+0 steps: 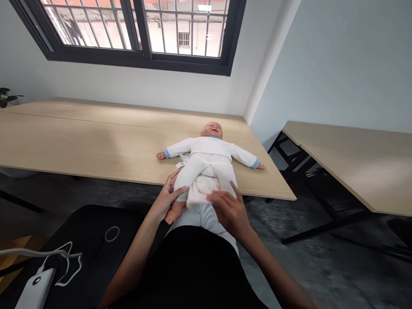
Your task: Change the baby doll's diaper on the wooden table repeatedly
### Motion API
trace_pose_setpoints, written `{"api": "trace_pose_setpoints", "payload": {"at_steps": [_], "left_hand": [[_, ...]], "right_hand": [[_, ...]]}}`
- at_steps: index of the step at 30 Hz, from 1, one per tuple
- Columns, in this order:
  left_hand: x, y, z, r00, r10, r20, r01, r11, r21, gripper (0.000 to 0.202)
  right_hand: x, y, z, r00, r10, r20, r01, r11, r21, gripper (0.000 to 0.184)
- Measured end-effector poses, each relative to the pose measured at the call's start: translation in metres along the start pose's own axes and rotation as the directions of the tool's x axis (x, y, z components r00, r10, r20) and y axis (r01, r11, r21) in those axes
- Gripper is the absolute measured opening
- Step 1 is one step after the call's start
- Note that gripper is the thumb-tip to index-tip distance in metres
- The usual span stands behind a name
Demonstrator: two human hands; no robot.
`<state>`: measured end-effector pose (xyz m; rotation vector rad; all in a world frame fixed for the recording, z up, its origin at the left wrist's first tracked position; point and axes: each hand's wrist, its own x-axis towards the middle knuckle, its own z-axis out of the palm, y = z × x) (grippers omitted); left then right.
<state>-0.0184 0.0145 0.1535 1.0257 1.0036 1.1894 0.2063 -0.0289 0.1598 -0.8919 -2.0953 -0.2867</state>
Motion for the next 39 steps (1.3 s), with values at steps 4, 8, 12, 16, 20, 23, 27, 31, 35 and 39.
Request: {"api": "trace_pose_setpoints", "payload": {"at_steps": [4, 8, 12, 16, 20, 23, 27, 31, 35, 39], "left_hand": [[-0.003, -0.001, 0.005, 0.999, 0.01, 0.035, -0.011, 1.0, 0.021, 0.089], [-0.008, -0.005, 0.009, 0.998, 0.046, 0.043, -0.05, 0.995, 0.085, 0.087], [-0.015, -0.012, 0.011, 0.999, 0.032, 0.042, -0.036, 0.993, 0.117, 0.087], [-0.018, -0.022, 0.012, 0.999, 0.041, 0.026, -0.045, 0.985, 0.165, 0.081], [-0.015, -0.027, 0.011, 0.996, 0.083, 0.024, -0.086, 0.975, 0.205, 0.08], [-0.012, -0.026, 0.007, 0.992, 0.121, 0.043, -0.128, 0.959, 0.253, 0.078], [-0.013, -0.018, 0.005, 0.969, 0.249, -0.002, -0.201, 0.788, 0.581, 0.068], [-0.006, 0.013, 0.023, 0.849, 0.518, 0.103, -0.369, 0.441, 0.818, 0.048], [0.038, 0.043, 0.057, 0.709, 0.398, 0.582, -0.703, 0.332, 0.629, 0.031], [0.1, 0.047, 0.08, 0.573, 0.24, 0.784, -0.788, 0.424, 0.446, 0.031]], "right_hand": [[0.053, 0.029, -0.023, 0.992, 0.107, -0.06, -0.109, 0.994, -0.029, 0.018], [0.115, 0.077, -0.014, 0.979, 0.174, 0.102, -0.171, 0.985, -0.033, 0.019], [0.152, 0.126, 0.022, 0.913, 0.284, 0.292, -0.331, 0.935, 0.126, 0.018], [0.152, 0.153, 0.048, 0.824, 0.295, 0.484, -0.454, 0.854, 0.253, 0.03], [0.141, 0.165, 0.05, 0.807, 0.36, 0.468, -0.522, 0.807, 0.278, 0.031], [0.136, 0.168, 0.05, 0.813, 0.427, 0.395, -0.539, 0.81, 0.233, 0.026], [0.135, 0.165, 0.057, 0.81, 0.469, 0.353, -0.55, 0.816, 0.178, 0.015], [0.136, 0.164, 0.064, 0.794, 0.513, 0.326, -0.586, 0.789, 0.185, 0.02], [0.137, 0.167, 0.074, 0.757, 0.588, 0.286, -0.644, 0.746, 0.169, 0.035], [0.134, 0.18, 0.079, 0.768, 0.614, 0.182, -0.64, 0.749, 0.171, 0.035]]}}
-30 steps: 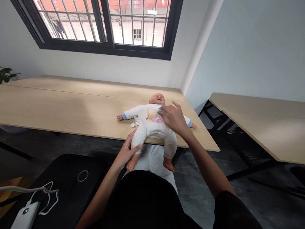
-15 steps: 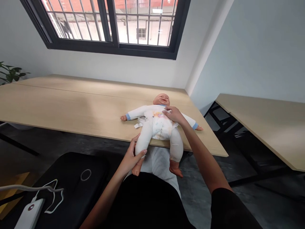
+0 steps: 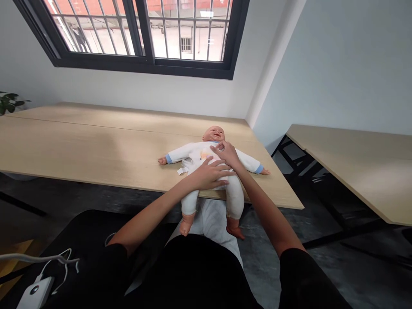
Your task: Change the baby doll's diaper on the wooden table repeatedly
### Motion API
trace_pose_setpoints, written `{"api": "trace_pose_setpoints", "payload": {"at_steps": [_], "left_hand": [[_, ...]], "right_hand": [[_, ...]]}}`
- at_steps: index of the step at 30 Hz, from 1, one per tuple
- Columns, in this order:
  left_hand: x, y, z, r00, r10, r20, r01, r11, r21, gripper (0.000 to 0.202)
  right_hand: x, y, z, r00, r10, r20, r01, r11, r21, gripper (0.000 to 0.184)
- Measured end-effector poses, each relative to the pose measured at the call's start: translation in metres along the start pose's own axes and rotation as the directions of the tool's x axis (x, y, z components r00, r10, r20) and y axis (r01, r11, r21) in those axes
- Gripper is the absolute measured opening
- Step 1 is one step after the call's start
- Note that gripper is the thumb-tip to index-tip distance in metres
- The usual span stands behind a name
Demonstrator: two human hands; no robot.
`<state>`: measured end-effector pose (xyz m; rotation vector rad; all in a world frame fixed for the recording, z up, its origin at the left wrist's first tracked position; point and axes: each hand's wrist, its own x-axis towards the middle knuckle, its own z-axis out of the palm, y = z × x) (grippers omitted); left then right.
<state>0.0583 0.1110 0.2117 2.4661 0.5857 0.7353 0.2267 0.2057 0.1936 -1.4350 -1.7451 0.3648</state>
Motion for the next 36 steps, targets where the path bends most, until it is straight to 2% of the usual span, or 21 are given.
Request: {"api": "trace_pose_setpoints", "payload": {"at_steps": [3, 6, 9, 13, 16, 19, 21, 24, 28, 30, 33, 36], "left_hand": [[0.021, -0.026, -0.002, 1.0, 0.007, 0.011, -0.007, 1.0, 0.02, 0.031], [0.032, -0.04, -0.008, 1.0, -0.022, 0.009, 0.022, 0.999, 0.042, 0.026], [0.043, -0.045, -0.015, 0.994, -0.093, 0.062, 0.084, 0.986, 0.142, 0.033], [0.063, -0.049, -0.021, 0.958, -0.228, 0.171, 0.159, 0.925, 0.345, 0.043], [0.072, -0.054, -0.021, 0.931, -0.292, 0.217, 0.175, 0.882, 0.437, 0.046], [0.075, -0.06, -0.018, 0.918, -0.319, 0.237, 0.186, 0.872, 0.453, 0.047], [0.074, -0.064, -0.017, 0.916, -0.324, 0.236, 0.194, 0.874, 0.446, 0.047], [0.071, -0.066, -0.016, 0.917, -0.317, 0.243, 0.193, 0.884, 0.425, 0.047], [0.07, -0.065, -0.016, 0.914, -0.329, 0.237, 0.211, 0.885, 0.414, 0.048], [0.071, -0.065, -0.016, 0.914, -0.336, 0.228, 0.222, 0.884, 0.412, 0.047], [0.071, -0.067, -0.015, 0.916, -0.333, 0.222, 0.223, 0.886, 0.406, 0.047], [0.071, -0.07, -0.014, 0.92, -0.324, 0.222, 0.221, 0.894, 0.39, 0.047]], "right_hand": [[-0.003, 0.018, -0.013, 0.987, 0.056, -0.149, -0.055, 0.998, 0.01, 0.033], [-0.023, 0.037, -0.03, 0.961, 0.13, -0.245, -0.126, 0.992, 0.033, 0.032], [-0.053, 0.053, -0.038, 0.97, 0.124, -0.208, -0.117, 0.992, 0.044, 0.032], [-0.086, 0.066, -0.033, 0.988, 0.071, -0.139, -0.079, 0.995, -0.055, 0.033], [-0.097, 0.074, -0.028, 0.998, -0.007, -0.07, -0.008, 0.979, -0.205, 0.029], [-0.102, 0.078, -0.029, 0.999, -0.05, 0.01, 0.051, 0.971, -0.233, 0.023], [-0.104, 0.079, -0.032, 0.997, -0.059, 0.059, 0.069, 0.978, -0.197, 0.018], [-0.107, 0.077, -0.035, 0.997, -0.033, 0.068, 0.041, 0.991, -0.125, 0.018], [-0.107, 0.072, -0.033, 0.997, 0.013, 0.078, -0.023, 0.991, 0.128, 0.023], [-0.107, 0.072, -0.032, 0.998, 0.061, 0.033, -0.067, 0.966, 0.248, 0.03], [-0.108, 0.073, -0.033, 0.986, 0.15, -0.075, -0.116, 0.935, 0.334, 0.04], [-0.108, 0.073, -0.035, 0.994, 0.094, -0.064, -0.07, 0.948, 0.312, 0.04]]}}
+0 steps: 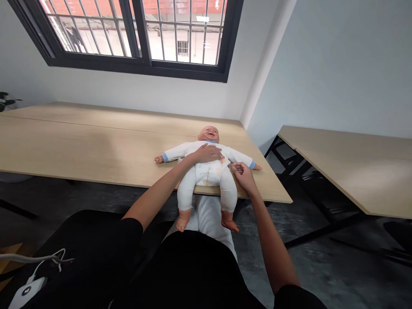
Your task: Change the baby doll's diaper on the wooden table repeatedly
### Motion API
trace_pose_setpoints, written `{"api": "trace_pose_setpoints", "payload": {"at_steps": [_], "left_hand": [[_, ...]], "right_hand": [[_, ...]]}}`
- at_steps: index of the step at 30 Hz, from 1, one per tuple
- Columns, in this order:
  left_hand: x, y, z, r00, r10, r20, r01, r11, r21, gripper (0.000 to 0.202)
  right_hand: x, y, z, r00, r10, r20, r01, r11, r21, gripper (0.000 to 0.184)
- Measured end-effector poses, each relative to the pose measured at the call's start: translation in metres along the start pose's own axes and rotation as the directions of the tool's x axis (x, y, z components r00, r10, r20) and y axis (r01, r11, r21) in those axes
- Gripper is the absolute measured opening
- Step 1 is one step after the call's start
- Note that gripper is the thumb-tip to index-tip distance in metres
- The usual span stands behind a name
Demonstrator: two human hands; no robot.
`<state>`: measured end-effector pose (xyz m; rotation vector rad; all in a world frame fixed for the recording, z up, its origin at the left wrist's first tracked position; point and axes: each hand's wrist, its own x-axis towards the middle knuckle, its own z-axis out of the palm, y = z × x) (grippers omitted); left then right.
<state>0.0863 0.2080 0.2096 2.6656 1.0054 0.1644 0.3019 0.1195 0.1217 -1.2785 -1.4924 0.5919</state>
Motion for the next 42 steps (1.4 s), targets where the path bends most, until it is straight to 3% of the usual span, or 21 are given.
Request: {"api": "trace_pose_setpoints", "payload": {"at_steps": [4, 8, 13, 17, 25, 30, 32, 37, 42], "left_hand": [[0.0, -0.001, 0.001, 1.0, -0.011, -0.007, 0.011, 1.0, -0.022, 0.048], [-0.001, 0.0, 0.001, 0.999, -0.019, -0.036, 0.017, 0.999, -0.037, 0.048], [-0.005, 0.003, -0.001, 0.999, -0.034, -0.038, 0.032, 0.998, -0.048, 0.049], [-0.006, 0.003, -0.001, 0.998, -0.039, -0.041, 0.037, 0.998, -0.052, 0.049], [-0.006, 0.002, 0.0, 0.998, -0.031, -0.05, 0.027, 0.997, -0.072, 0.051], [-0.005, -0.001, 0.001, 0.998, -0.024, -0.062, 0.018, 0.995, -0.099, 0.05], [-0.005, -0.002, 0.002, 0.998, -0.021, -0.061, 0.015, 0.994, -0.104, 0.051], [-0.006, -0.001, 0.001, 0.998, -0.029, -0.049, 0.024, 0.995, -0.093, 0.05], [-0.007, 0.0, 0.001, 0.998, -0.026, -0.061, 0.02, 0.995, -0.1, 0.049]], "right_hand": [[0.002, -0.004, 0.004, 0.977, -0.05, 0.205, 0.098, 0.968, -0.233, 0.058], [0.008, -0.005, 0.014, 0.974, -0.04, 0.224, 0.117, 0.933, -0.34, 0.05], [0.011, -0.005, 0.023, 0.978, -0.133, 0.163, 0.171, 0.954, -0.247, 0.033], [0.008, -0.006, 0.024, 0.98, -0.143, 0.141, 0.162, 0.977, -0.137, 0.037], [0.006, -0.01, 0.024, 0.998, -0.052, 0.037, 0.052, 0.999, -0.009, 0.038], [-0.002, -0.019, 0.018, 0.975, -0.063, 0.212, 0.035, 0.99, 0.133, 0.077], [-0.003, -0.019, 0.018, 0.976, -0.065, 0.208, 0.037, 0.99, 0.134, 0.085], [0.002, -0.012, 0.021, 0.999, 0.019, 0.026, -0.021, 0.995, 0.095, 0.061], [0.005, -0.008, 0.02, 0.997, 0.05, -0.053, -0.044, 0.993, 0.107, 0.039]]}}
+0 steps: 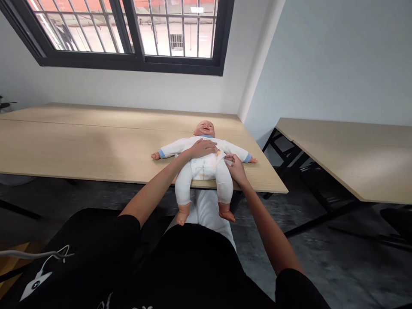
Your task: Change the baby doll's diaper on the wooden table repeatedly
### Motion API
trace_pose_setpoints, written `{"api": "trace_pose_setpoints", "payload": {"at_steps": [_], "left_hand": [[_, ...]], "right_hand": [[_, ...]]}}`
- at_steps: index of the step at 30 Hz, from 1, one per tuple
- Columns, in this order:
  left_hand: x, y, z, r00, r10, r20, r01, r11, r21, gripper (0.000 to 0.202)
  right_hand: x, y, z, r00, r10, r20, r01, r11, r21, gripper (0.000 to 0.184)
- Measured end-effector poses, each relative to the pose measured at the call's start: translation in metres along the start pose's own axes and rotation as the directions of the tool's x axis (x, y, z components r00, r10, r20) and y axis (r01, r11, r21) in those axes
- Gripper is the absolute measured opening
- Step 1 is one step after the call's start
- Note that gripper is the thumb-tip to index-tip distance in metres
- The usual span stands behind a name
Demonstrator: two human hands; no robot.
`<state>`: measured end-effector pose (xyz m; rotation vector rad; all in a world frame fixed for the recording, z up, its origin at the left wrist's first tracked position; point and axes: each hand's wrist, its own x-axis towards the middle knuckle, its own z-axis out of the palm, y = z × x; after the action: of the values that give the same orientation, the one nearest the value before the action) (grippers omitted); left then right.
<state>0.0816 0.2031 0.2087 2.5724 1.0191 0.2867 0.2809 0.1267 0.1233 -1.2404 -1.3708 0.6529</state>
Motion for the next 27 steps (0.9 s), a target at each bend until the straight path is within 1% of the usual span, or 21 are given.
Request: {"api": "trace_pose_setpoints", "payload": {"at_steps": [3, 6, 13, 16, 19, 21, 23, 25, 27], "left_hand": [[0.0, 0.0, 0.0, 1.0, 0.0, -0.001, 0.0, 1.0, -0.007, 0.048], [0.0, 0.0, 0.0, 1.0, 0.002, 0.0, -0.002, 1.0, -0.005, 0.049], [-0.002, 0.003, -0.002, 1.0, -0.018, 0.021, 0.017, 0.999, 0.03, 0.047], [-0.003, 0.003, -0.003, 1.0, -0.008, 0.017, 0.007, 0.999, 0.037, 0.046], [-0.004, 0.002, -0.003, 1.0, -0.001, -0.002, 0.001, 1.0, 0.009, 0.047], [-0.004, 0.0, -0.003, 1.0, 0.0, -0.007, 0.0, 1.0, -0.006, 0.05], [-0.003, -0.002, -0.002, 1.0, 0.007, -0.001, -0.007, 1.0, -0.012, 0.053], [-0.001, -0.005, -0.001, 1.0, 0.018, 0.003, -0.018, 1.0, -0.02, 0.054], [0.002, -0.007, 0.0, 1.0, 0.024, -0.003, -0.024, 0.999, -0.024, 0.053]], "right_hand": [[-0.001, -0.001, -0.004, 0.997, 0.025, -0.069, -0.026, 1.0, -0.01, 0.031], [-0.003, -0.004, -0.008, 0.99, 0.05, -0.134, -0.051, 0.999, 0.003, 0.03], [-0.006, -0.014, -0.01, 0.967, 0.001, -0.255, -0.002, 1.0, -0.007, 0.03], [-0.007, -0.014, -0.011, 0.963, -0.028, -0.267, 0.017, 0.999, -0.043, 0.031], [-0.008, -0.01, -0.015, 0.969, -0.031, -0.247, 0.014, 0.997, -0.071, 0.029], [-0.01, -0.008, -0.021, 0.973, -0.045, -0.226, 0.015, 0.991, -0.131, 0.024], [-0.012, -0.007, -0.03, 0.969, -0.101, -0.227, 0.045, 0.97, -0.239, 0.02], [-0.013, -0.008, -0.041, 0.948, -0.184, -0.26, 0.081, 0.929, -0.361, 0.021], [-0.013, -0.008, -0.05, 0.928, -0.231, -0.292, 0.092, 0.901, -0.423, 0.02]]}}
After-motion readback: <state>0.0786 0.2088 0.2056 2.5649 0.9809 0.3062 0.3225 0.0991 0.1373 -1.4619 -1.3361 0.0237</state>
